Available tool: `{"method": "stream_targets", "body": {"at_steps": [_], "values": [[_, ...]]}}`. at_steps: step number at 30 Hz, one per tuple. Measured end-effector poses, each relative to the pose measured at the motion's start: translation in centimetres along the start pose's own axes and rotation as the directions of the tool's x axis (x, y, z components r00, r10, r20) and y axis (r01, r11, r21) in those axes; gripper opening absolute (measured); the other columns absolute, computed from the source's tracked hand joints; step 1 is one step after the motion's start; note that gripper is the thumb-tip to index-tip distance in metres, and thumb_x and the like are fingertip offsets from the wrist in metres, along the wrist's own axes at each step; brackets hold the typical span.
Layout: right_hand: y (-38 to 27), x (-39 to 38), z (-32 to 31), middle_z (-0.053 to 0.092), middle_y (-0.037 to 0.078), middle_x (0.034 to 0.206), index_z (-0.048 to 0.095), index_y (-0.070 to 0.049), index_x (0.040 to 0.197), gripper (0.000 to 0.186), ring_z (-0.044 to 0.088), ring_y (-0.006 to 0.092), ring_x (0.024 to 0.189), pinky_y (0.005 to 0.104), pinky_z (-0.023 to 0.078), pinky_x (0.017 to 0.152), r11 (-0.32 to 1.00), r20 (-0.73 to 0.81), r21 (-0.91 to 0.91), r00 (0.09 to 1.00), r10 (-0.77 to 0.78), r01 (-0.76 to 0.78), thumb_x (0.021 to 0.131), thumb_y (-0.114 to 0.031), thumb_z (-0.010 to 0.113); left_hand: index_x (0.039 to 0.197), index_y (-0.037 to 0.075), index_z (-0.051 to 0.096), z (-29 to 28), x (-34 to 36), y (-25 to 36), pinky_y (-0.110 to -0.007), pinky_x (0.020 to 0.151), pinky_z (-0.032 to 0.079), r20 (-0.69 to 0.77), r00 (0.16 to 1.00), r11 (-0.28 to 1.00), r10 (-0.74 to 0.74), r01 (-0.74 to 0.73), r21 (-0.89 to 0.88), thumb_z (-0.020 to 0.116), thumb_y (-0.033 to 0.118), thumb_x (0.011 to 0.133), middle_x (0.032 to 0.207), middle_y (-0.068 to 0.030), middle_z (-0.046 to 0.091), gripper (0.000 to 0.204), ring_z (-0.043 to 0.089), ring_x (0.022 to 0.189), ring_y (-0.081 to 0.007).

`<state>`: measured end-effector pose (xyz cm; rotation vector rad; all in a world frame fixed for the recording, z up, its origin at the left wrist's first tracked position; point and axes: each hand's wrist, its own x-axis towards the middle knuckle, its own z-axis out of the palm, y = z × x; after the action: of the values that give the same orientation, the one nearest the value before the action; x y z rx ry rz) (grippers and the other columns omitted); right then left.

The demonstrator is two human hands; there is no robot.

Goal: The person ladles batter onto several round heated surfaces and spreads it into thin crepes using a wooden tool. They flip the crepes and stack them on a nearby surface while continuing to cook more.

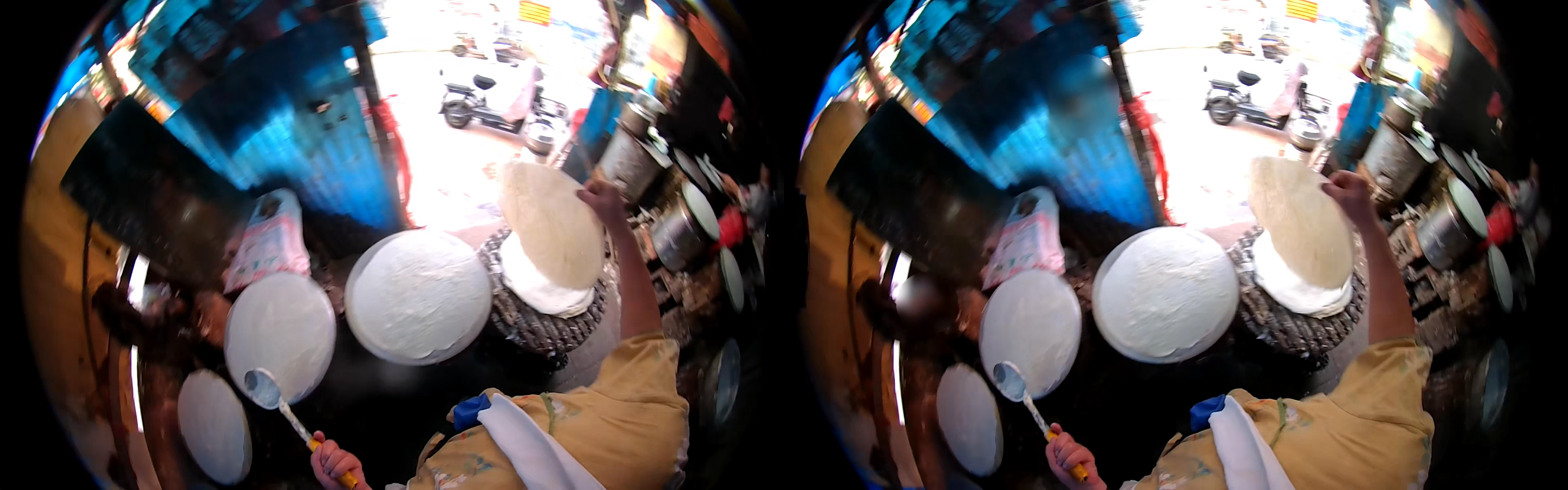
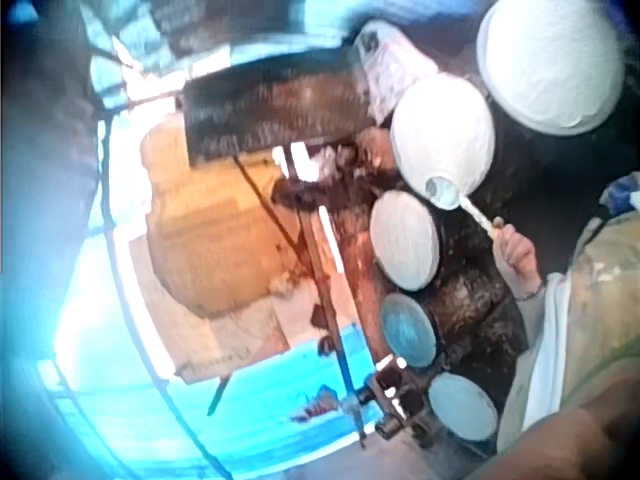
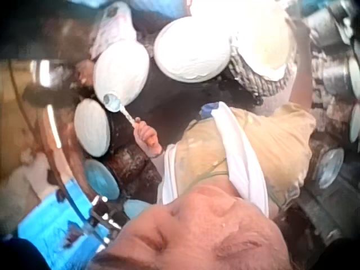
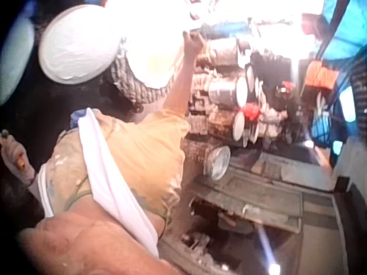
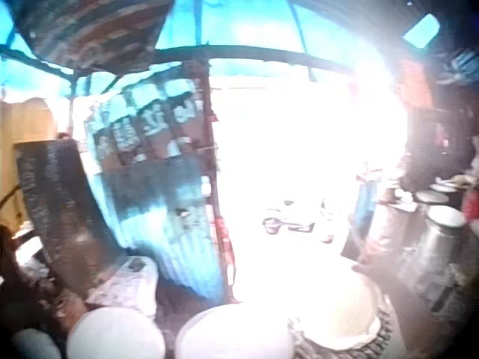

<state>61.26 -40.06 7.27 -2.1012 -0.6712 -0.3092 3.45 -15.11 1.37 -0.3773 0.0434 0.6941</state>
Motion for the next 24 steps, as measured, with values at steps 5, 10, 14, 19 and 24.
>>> {"method": "stream_targets", "body": {"at_steps": [5,10,14,19,24], "values": [[9.2,-1.6,8.1,0.062,0.017,0.074,0.062,-0.009,0.072,0.014,0.061,0.0348,0.07,0.0452,0.05,0.063,0.797,0.021,-0.603,1.0,-0.015,0.025,0.079,-0.019,0.055,0.107,-0.009,0.044,-0.1,4.2,-4.2,-0.022,0.044,0.038,0.019,0.999,1.0,0.026,-0.026,0.012,0.034,0.013,0.097,0.061,-0.0005,0.035,0.026,0.037,0.047,-0.0093],[14.9,-14.4,16.9,0.062,0.017,0.078,0.06,-0.007,0.072,0.016,0.061,0.0376,0.072,0.0481,0.049,0.064,0.769,0.032,-0.567,0.925,0.378,-0.295,0.08,-0.02,0.053,0.106,-0.009,0.044,0.6,4.8,-6.4,-0.021,0.042,0.038,-0.042,0.987,0.988,0.155,-0.155,0.01,0.036,0.012,0.096,0.061,-0.0012,0.037,0.025,0.038,0.046,-0.0085],[17.2,-20.5,20.3,0.062,0.018,0.078,0.061,-0.006,0.071,0.018,0.06,0.0384,0.075,0.0481,0.048,0.066,0.749,0.028,-0.48,0.845,0.534,-0.457,0.079,-0.023,0.06,0.106,-0.009,0.045,1.1,4.5,-6.4,-0.021,0.042,0.038,-0.054,0.974,0.972,0.22,-0.214,0.099,0.038,0.013,0.095,0.059,0.0007,0.035,0.025,0.037,0.045,-0.0075],[17.8,-20.8,20.7,0.062,0.022,0.075,0.064,-0.002,0.071,0.015,0.062,0.0374,0.074,0.0445,0.049,0.069,0.693,0.058,-0.395,0.736,0.674,-0.603,0.069,-0.014,0.056,0.098,-0.006,0.045,1.7,1.9,-6.6,-0.022,0.04,0.033,-0.052,0.959,0.96,0.28,-0.28,0.002,0.036,0.015,0.097,0.058,0.0014,0.033,0.023,0.034,0.043,-0.0076],[16.6,-19.4,22.4,0.063,0.021,0.072,0.066,0.0,0.074,0.018,0.062,0.0343,0.067,0.0417,0.048,0.065,0.733,-0.014,-0.157,0.743,0.669,-0.662,0.072,-0.013,0.055,0.092,-0.002,0.045,-0.1,-5.0,-5.7,-0.022,0.038,0.03,0.026,0.912,0.912,0.409,-0.41,0.03,0.036,0.015,0.097,0.057,0.0013,0.032,0.021,0.032,0.042,-0.0073]]}}
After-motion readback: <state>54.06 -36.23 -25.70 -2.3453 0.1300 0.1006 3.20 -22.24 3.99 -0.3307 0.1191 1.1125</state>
